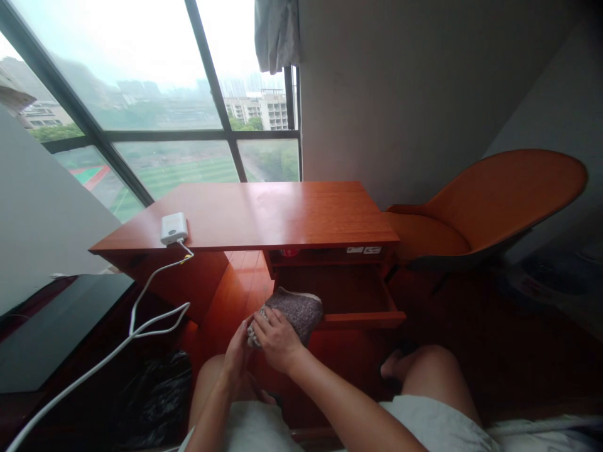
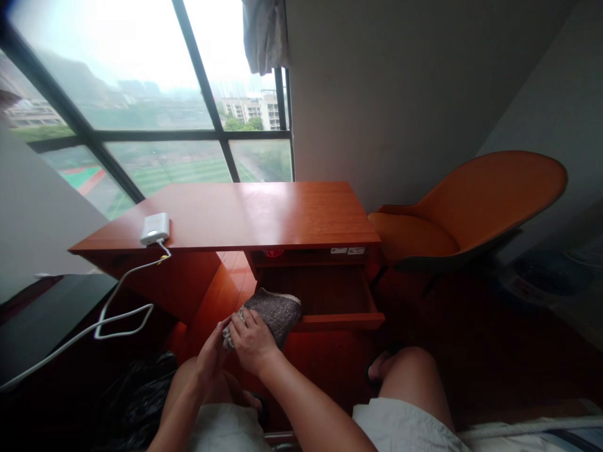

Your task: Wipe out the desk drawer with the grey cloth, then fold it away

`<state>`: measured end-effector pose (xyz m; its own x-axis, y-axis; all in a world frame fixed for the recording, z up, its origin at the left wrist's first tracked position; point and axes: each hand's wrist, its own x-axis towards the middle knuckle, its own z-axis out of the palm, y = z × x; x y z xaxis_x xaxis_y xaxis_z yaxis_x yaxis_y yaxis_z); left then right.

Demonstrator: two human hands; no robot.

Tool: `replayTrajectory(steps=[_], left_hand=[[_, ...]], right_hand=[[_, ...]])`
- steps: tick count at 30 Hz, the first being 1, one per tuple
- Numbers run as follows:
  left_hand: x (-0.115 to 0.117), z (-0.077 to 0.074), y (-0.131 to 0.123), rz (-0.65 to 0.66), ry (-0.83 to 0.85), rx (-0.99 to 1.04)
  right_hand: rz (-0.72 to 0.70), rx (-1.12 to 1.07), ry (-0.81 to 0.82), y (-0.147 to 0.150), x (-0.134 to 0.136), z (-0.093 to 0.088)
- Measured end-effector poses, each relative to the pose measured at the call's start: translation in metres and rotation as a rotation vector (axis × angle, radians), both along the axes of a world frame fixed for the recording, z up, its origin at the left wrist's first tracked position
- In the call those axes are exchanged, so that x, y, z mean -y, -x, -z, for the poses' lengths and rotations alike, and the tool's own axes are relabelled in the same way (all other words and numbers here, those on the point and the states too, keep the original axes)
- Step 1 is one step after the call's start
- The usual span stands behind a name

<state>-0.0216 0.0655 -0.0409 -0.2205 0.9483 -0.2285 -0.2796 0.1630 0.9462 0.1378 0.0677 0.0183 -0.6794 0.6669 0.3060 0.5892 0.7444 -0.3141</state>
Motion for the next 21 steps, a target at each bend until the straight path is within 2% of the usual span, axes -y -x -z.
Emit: replayTrajectory(steps=[3, 6, 9, 15, 18, 21], left_hand=[[0.004, -0.007, -0.002, 0.055, 0.031, -0.02], [0.01, -0.016, -0.005, 0.104, 0.093, -0.068], [0.014, -0.025, -0.008, 0.082, 0.096, -0.126], [0.013, -0.044, -0.017, 0.139, 0.034, -0.352], [0.01, -0.051, -0.023, 0.133, -0.018, -0.459], [0.008, -0.052, -0.027, 0.113, -0.051, -0.515]], right_hand=[[0.01, 0.006, 0.029, -0.026, 0.005, 0.0], [0.158, 0.022, 0.083, -0.056, 0.012, 0.004], [0.344, 0.042, 0.095, -0.092, 0.017, 0.013], [0.641, 0.025, -0.095, -0.204, 0.03, 0.043], [0.863, -0.091, -0.209, -0.253, 0.036, 0.063], [1.074, -0.403, -0.207, -0.273, 0.034, 0.082]])
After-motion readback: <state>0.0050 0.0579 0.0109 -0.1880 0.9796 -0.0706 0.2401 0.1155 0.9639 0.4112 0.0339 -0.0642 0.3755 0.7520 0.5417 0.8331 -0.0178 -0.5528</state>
